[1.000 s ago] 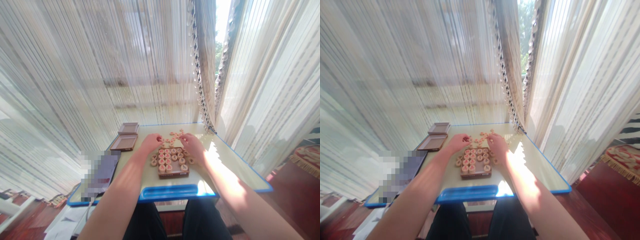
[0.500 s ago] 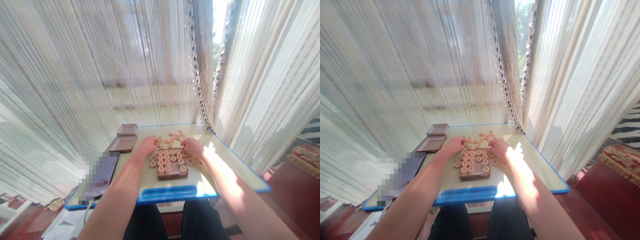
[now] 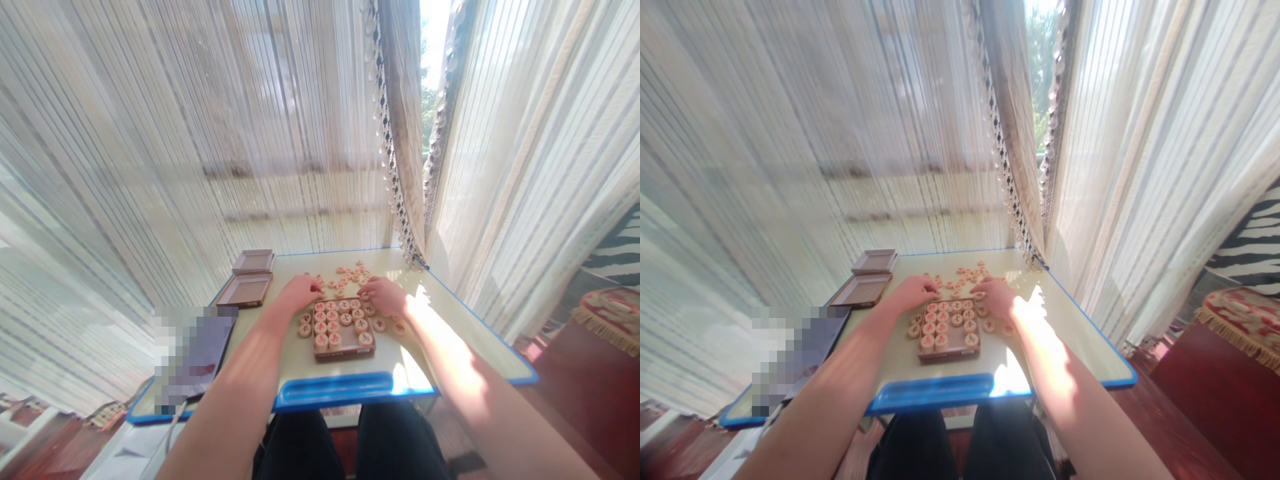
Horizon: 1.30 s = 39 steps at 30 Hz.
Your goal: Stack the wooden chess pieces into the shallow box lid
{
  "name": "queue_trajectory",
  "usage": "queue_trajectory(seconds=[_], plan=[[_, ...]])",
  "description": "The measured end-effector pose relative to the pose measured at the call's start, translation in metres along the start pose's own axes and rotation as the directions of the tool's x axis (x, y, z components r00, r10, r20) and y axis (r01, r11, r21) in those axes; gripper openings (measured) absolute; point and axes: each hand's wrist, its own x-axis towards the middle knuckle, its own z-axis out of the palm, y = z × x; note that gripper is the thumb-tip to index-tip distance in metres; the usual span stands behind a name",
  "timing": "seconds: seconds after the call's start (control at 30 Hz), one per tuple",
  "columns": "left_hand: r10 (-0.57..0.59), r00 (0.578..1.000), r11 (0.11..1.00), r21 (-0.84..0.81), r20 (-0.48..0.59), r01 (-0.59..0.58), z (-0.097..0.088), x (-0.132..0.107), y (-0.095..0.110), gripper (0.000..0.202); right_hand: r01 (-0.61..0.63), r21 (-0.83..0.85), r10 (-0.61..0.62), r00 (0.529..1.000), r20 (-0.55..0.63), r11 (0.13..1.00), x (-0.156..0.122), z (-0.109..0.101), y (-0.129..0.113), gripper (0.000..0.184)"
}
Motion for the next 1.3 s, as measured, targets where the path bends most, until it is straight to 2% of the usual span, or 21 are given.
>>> queue_trajectory(seconds=[0.1,0.27,0.43,0.53,0.63,0.7,0.77,0.83,0.9,0.97,1.1,1.17,1.3], plan=[[-0.009,1.0,1.0,-0.01,-0.029,0.009,-0.001,0.0,0.001,0.018,0.008,0.016,-0.009,0.999,0.041,1.0,0.001,0.001,-0.001,0.046],[-0.025,0.998,0.999,-0.031,-0.059,0.023,-0.003,0.0,0.004,0.019,-0.051,-0.071,0.058,0.994,0.093,0.996,0.001,-0.003,-0.005,0.02],[0.003,0.997,1.0,0.016,-0.079,-0.002,0.0,0.0,0.005,0.018,0.021,-0.053,-0.014,0.991,0.136,0.998,0.001,-0.001,-0.007,0.033],[0.017,0.995,1.0,0.011,-0.099,-0.016,0.001,-0.001,0.008,0.018,0.038,-0.087,-0.029,0.995,0.099,0.995,0.0,-0.002,-0.011,0.028],[0.038,0.988,0.999,-0.013,-0.149,-0.041,0.0,-0.003,0.012,0.019,0.037,-0.105,-0.024,0.993,0.117,0.994,-0.002,-0.003,-0.014,0.022],[0.048,0.969,0.997,-0.041,-0.243,-0.059,-0.002,-0.005,0.013,0.02,0.001,-0.089,0.009,0.993,0.118,0.996,-0.003,-0.002,-0.015,0.02],[0.016,0.92,0.992,-0.107,-0.391,-0.063,-0.005,-0.008,0.015,0.021,-0.048,-0.066,0.054,0.994,0.094,0.997,-0.005,-0.002,-0.015,0.02],[-0.08,0.855,0.973,-0.227,-0.512,-0.044,-0.009,-0.012,0.02,0.022,-0.069,-0.05,0.072,0.996,0.057,0.996,-0.006,-0.002,-0.014,0.018],[-0.18,0.82,0.934,-0.356,-0.543,-0.031,-0.013,-0.016,0.029,0.024,-0.072,-0.017,0.071,0.997,-0.017,0.997,-0.006,-0.004,-0.015,0.014],[-0.215,0.833,0.896,-0.442,-0.51,-0.039,-0.015,-0.022,0.041,0.026,-0.054,0.06,0.06,0.992,-0.11,0.997,-0.005,-0.008,-0.019,0.013],[-0.15,0.898,0.857,-0.507,-0.414,-0.091,-0.012,-0.037,0.057,0.025,0.087,0.218,-0.039,0.976,-0.217,0.972,-0.011,-0.015,-0.038,0.023],[-0.112,0.905,0.867,-0.485,-0.41,-0.112,-0.006,-0.043,0.057,0.026,0.151,0.224,-0.085,0.957,-0.277,0.963,-0.021,-0.014,-0.048,0.022],[0.042,0.911,0.909,-0.363,-0.41,-0.205,0.003,-0.048,0.051,0.023,0.182,0.225,-0.096,0.933,-0.346,0.957,-0.039,-0.008,-0.057,0.015]])
